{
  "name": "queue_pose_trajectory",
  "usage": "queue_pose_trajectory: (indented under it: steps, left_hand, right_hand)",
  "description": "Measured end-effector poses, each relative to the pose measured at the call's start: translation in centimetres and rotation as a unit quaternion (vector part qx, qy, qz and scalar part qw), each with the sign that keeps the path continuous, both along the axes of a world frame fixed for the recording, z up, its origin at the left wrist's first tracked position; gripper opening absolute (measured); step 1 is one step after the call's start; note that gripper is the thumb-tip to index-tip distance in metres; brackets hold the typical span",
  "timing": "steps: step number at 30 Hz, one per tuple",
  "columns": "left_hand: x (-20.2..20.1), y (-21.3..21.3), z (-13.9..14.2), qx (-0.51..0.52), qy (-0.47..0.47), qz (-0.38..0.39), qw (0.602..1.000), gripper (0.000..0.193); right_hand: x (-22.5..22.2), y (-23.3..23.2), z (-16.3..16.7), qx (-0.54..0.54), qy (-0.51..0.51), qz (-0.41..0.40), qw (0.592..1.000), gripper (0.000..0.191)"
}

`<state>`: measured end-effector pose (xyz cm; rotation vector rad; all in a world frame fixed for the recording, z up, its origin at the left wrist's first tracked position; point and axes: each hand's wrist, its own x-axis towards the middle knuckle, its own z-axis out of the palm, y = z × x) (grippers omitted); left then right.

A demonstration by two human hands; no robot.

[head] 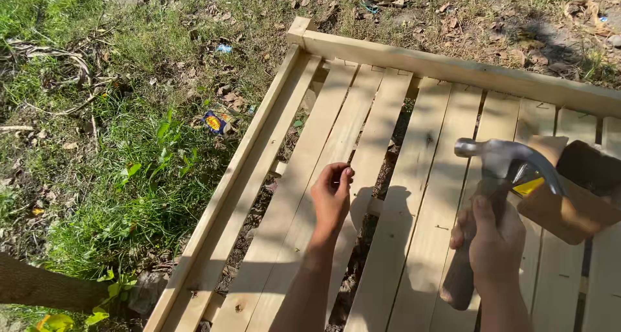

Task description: The person takes nails from a cardboard box and hammers them into a slatted wooden frame laid outdoors, working one nail at a time across the planks. They hold the hammer in one hand, position each nail on the wood, and drive it in, repeating across different spots on the frame.

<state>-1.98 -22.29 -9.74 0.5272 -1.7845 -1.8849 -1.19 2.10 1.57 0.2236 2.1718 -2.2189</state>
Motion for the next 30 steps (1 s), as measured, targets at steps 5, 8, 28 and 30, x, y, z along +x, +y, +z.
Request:
queue_pose_trajectory:
  steps: [5,8,28,30]
  left_hand:
    - [1.8,-13.1,-3.6,-0.122,-0.001,0.113,0.986,0.009]
    - [1.5,-15.2,-4.6,-0.182,-0.003,0.120,0.976,0.011]
    - [1.6,-15.1,-4.0,-0.382,-0.074,0.097,0.916,0.013]
    - [1.6,-15.0,-3.6,-0.381,-0.098,0.080,0.916,0.014]
  right_hand:
    - [1.6,-7.6,-2.9,-0.046,-0.124,0.133,0.982,0.031]
    - [1.7,-11.4,-4.6,0.024,-0.172,0.139,0.975,0.031]
    - [1.0,-17.2,-9.4,-0.029,-0.081,0.185,0.979,0.026]
    - [0.9,-17.3,-9.1,-0.009,-0.070,0.191,0.979,0.028]
